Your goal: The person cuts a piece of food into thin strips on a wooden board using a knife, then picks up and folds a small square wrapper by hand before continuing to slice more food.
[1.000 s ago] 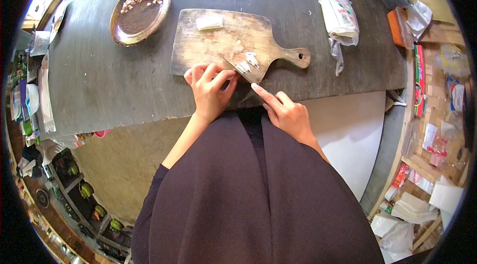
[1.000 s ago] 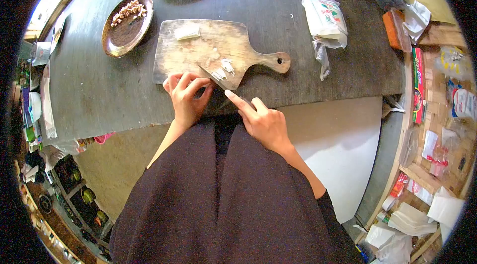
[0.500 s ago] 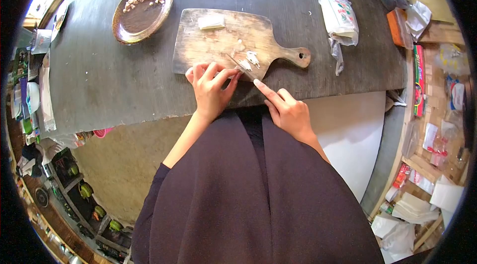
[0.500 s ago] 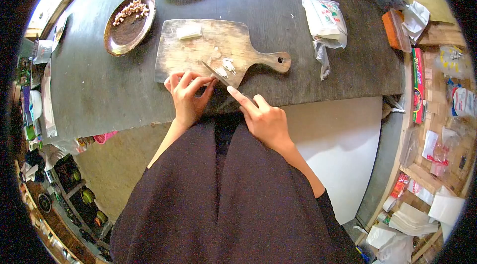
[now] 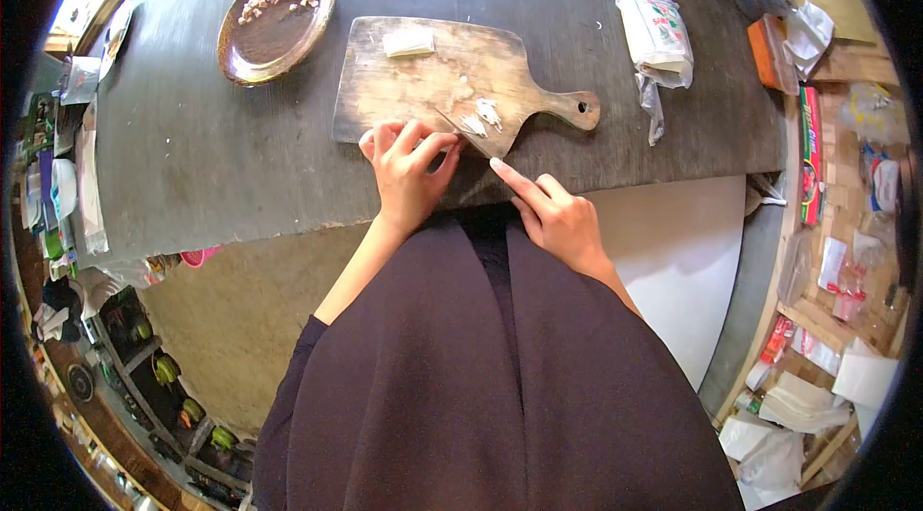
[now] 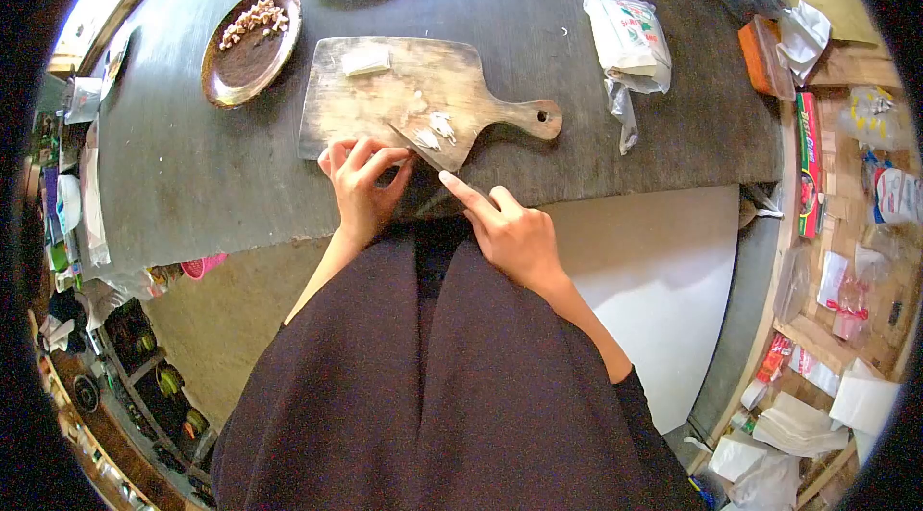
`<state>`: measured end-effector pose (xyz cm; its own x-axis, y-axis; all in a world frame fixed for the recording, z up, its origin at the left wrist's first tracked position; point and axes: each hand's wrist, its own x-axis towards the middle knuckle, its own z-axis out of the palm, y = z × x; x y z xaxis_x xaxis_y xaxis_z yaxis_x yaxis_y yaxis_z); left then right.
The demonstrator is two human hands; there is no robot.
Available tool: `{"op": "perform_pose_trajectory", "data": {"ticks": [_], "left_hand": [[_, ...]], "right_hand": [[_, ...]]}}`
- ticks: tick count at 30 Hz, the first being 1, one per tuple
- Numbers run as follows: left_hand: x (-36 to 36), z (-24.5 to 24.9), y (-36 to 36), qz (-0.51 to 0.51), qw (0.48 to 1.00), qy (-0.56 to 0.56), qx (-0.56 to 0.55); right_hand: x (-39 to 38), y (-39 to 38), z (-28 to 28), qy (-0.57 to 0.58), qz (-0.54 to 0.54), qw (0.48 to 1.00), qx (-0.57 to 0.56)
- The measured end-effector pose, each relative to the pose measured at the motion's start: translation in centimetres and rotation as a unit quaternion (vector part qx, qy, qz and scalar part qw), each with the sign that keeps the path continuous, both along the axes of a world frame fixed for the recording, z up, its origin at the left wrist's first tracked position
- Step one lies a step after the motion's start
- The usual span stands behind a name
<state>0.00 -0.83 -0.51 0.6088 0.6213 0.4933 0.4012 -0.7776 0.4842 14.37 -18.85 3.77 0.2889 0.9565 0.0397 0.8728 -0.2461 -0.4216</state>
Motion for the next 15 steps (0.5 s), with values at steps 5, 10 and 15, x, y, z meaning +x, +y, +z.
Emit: {"op": "perform_pose_trajectory", "data": {"ticks": [5,10,15], "left_hand": [[0.02,0.21,-0.03,0.002,1.0,0.012,-0.009],[0.03,0.27,0.04,0.0,1.0,0.012,-0.009],[0.02,0.0,-0.02,0.004,1.0,0.005,-0.006]], "right_hand": [[0.02,-0.37,0.11,-0.002,0.001,1.0,-0.001],[0.02,-0.39,0.26,0.008,-0.003,1.0,-0.009],[-0.14,0.03,0.01,0.005,-0.011,1.0,-0.005]]}}
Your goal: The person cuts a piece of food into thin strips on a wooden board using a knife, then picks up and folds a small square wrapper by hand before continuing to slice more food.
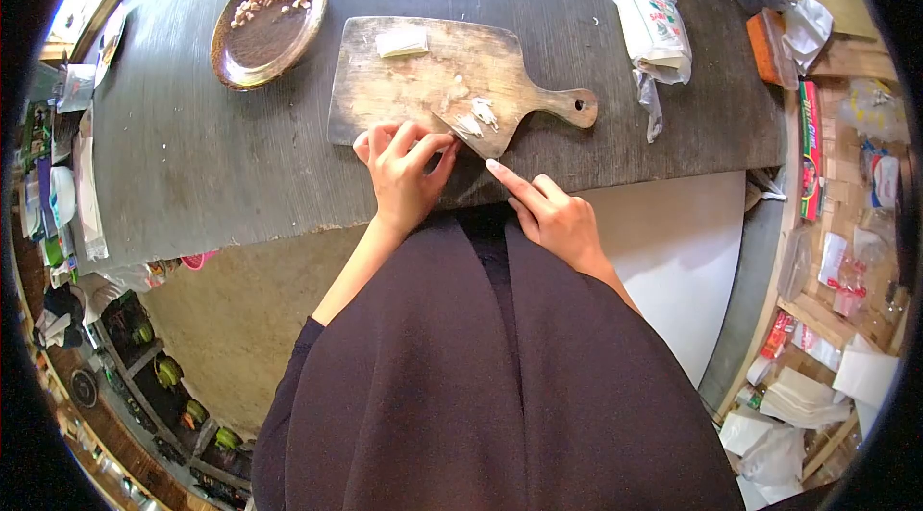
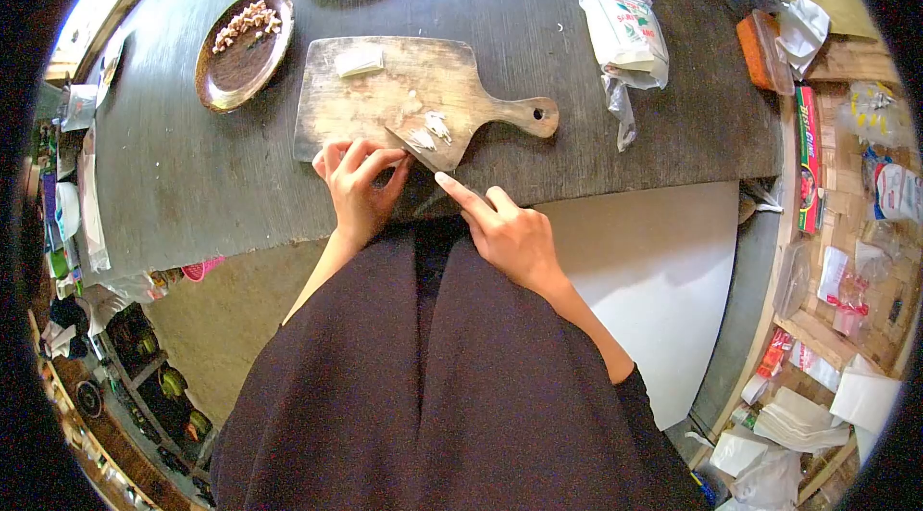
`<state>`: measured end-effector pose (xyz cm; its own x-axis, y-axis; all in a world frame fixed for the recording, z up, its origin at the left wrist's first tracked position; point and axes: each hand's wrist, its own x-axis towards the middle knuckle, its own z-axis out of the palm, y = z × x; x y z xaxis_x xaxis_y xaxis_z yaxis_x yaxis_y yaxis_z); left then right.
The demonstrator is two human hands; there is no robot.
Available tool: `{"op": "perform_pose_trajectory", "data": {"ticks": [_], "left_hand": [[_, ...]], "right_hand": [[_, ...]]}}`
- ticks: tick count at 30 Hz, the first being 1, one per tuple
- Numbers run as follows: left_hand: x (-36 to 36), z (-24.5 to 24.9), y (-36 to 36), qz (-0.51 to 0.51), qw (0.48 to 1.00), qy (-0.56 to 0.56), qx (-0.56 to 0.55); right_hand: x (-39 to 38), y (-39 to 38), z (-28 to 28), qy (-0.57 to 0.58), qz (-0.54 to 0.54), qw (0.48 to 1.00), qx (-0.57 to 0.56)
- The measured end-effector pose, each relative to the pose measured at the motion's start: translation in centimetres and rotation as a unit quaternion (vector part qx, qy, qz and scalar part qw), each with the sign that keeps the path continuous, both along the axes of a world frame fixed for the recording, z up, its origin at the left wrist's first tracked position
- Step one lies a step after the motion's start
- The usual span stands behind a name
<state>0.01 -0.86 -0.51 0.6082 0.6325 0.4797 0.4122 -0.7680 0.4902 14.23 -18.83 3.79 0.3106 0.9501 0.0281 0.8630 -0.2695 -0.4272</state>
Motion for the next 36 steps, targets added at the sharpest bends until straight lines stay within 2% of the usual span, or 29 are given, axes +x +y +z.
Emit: {"op": "perform_pose_trajectory", "data": {"ticks": [4,36], "left_hand": [[0.1,0.2,0.0,0.001,1.0,0.001,0.006],[0.2,0.3,0.0,0.005,1.0,-0.001,0.006]], "right_hand": [[-0.4,0.4,-0.4,-0.035,-0.009,0.999,0.006],[0.5,-2.1,0.4,0.017,-0.003,1.0,0.002]]}}
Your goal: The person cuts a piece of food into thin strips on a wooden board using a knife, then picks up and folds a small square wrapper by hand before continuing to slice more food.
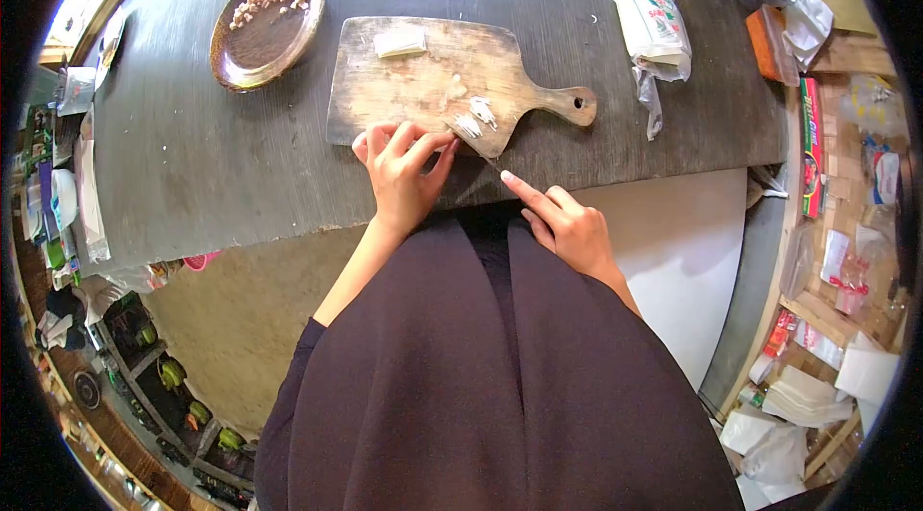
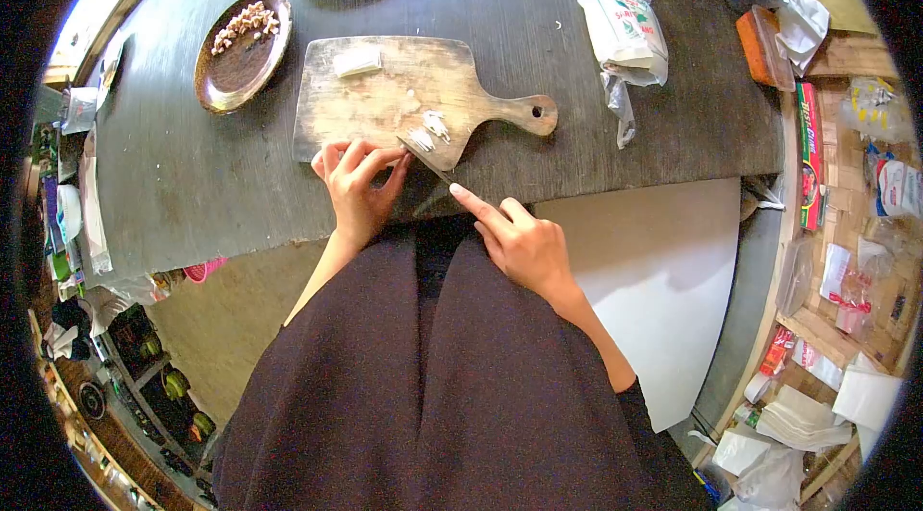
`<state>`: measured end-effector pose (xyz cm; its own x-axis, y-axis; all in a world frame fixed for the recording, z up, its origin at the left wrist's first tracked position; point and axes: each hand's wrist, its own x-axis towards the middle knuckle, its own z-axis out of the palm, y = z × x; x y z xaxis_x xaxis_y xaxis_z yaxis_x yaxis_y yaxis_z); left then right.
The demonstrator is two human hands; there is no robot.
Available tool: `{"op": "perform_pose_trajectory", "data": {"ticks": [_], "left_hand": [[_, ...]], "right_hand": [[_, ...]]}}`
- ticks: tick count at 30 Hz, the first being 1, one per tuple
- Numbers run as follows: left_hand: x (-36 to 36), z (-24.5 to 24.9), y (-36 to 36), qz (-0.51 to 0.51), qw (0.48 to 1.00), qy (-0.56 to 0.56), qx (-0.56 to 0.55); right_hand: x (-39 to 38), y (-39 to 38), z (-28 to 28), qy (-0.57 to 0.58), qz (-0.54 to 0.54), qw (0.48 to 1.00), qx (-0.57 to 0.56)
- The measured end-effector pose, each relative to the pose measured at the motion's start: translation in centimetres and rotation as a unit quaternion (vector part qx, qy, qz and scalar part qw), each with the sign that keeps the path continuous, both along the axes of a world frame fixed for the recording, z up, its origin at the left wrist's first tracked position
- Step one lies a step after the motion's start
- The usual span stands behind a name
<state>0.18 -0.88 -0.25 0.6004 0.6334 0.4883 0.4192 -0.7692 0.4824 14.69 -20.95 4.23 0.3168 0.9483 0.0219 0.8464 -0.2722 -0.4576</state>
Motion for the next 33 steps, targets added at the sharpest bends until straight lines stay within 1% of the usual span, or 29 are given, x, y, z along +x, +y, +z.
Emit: {"op": "perform_pose_trajectory", "data": {"ticks": [8,13,26,29,31,33], "left_hand": [[-0.1,-0.2,0.0,-0.004,1.0,0.001,-0.006],[-0.2,0.1,0.0,-0.002,1.0,0.002,-0.008],[-0.1,0.1,0.0,-0.001,1.0,-0.001,0.002],[0.0,0.1,0.0,0.001,1.0,-0.001,0.002],[0.0,0.0,-0.2,0.001,1.0,0.0,0.002],[0.0,0.0,0.0,0.0,1.0,0.002,0.007]], "right_hand": [[0.0,0.8,-0.4,-0.007,0.002,1.0,-0.018],[0.0,0.7,-1.1,-0.009,0.0,1.0,0.015],[0.1,0.6,-0.1,0.008,0.004,1.0,-0.006],[0.0,0.8,-0.4,-0.001,0.001,1.0,-0.009],[-0.1,1.0,-0.6,-0.036,0.009,0.999,-0.016],[-0.1,0.9,-0.9,-0.035,0.006,0.999,-0.007]]}}
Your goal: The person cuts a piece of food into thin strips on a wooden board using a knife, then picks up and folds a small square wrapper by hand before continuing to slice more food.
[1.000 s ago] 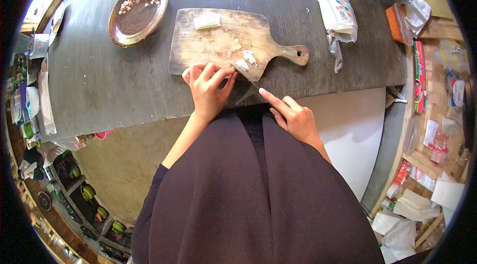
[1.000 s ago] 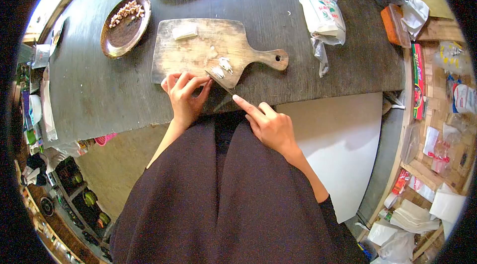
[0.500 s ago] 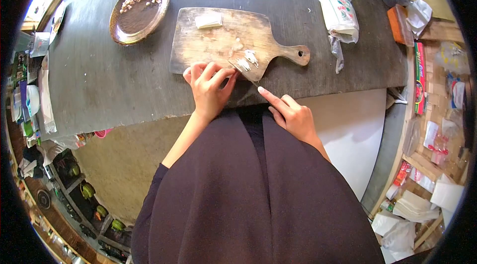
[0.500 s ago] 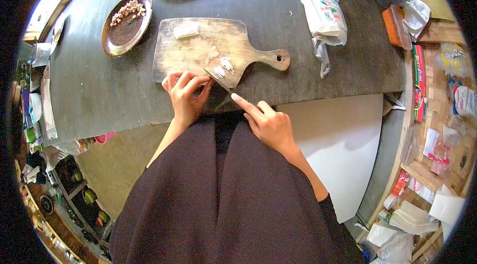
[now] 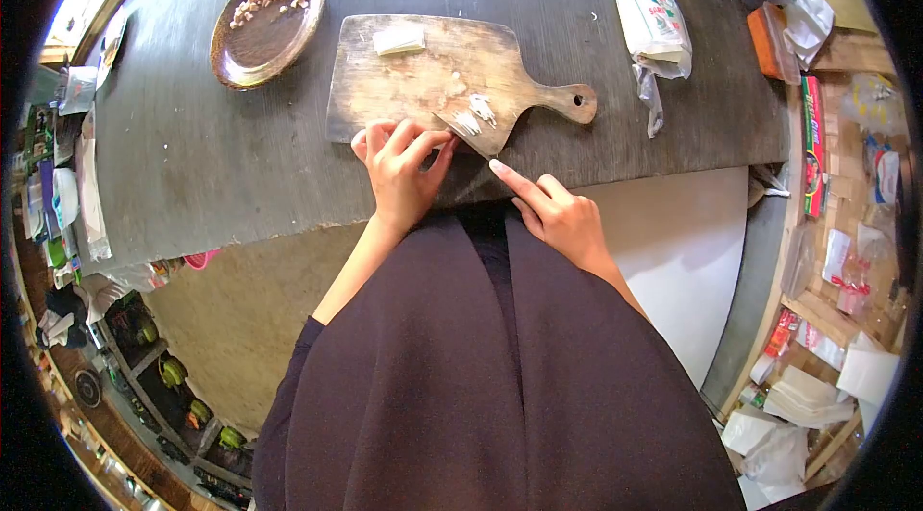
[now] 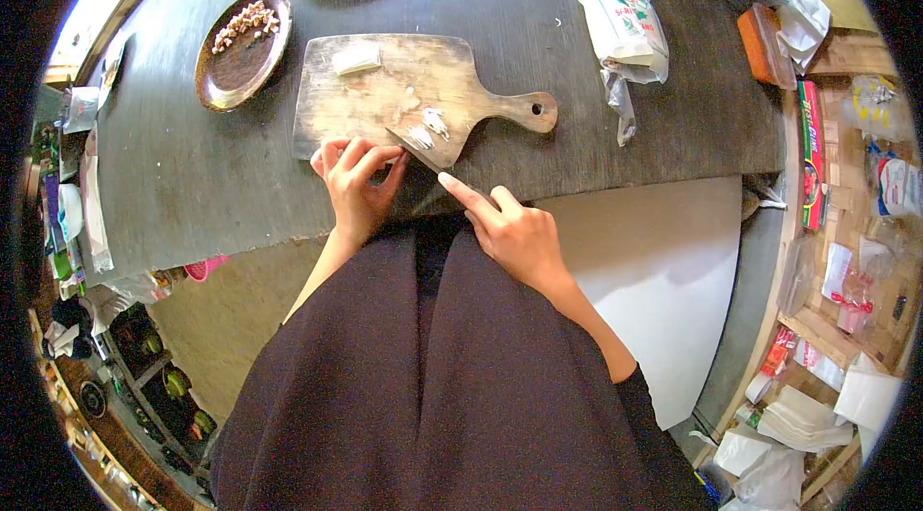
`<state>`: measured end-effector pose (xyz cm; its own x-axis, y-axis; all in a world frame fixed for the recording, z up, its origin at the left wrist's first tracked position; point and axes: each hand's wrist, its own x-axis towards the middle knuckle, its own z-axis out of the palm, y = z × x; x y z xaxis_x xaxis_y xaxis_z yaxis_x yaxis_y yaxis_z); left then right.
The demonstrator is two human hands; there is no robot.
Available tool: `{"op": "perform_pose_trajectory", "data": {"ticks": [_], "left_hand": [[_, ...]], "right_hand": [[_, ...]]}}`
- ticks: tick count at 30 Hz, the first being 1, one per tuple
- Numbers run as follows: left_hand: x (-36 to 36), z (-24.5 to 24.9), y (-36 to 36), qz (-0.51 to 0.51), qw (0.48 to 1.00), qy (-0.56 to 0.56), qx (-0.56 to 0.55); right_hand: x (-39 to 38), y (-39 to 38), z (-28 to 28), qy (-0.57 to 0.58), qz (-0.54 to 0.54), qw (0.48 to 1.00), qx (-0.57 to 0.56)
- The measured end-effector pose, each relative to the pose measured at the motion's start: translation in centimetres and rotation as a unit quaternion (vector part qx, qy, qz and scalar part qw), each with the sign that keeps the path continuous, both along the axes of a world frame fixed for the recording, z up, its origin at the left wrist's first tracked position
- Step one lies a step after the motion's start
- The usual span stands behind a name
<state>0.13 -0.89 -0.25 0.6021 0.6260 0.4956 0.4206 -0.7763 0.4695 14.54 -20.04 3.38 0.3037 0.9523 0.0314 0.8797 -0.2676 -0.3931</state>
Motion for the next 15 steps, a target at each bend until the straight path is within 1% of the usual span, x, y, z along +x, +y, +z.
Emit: {"op": "perform_pose_trajectory", "data": {"ticks": [2,5,15], "left_hand": [[0.06,-0.02,-0.07,0.002,1.0,-0.002,-0.001],[0.07,0.13,-0.14,0.006,1.0,-0.003,-0.006],[-0.03,0.0,-0.05,0.005,1.0,0.004,-0.003]], "right_hand": [[0.1,0.0,-0.09,0.001,0.002,1.0,0.012],[0.25,-0.54,0.2,0.012,-0.007,1.0,0.006],[0.54,-0.56,0.71,0.036,0.01,0.999,0.003]]}}
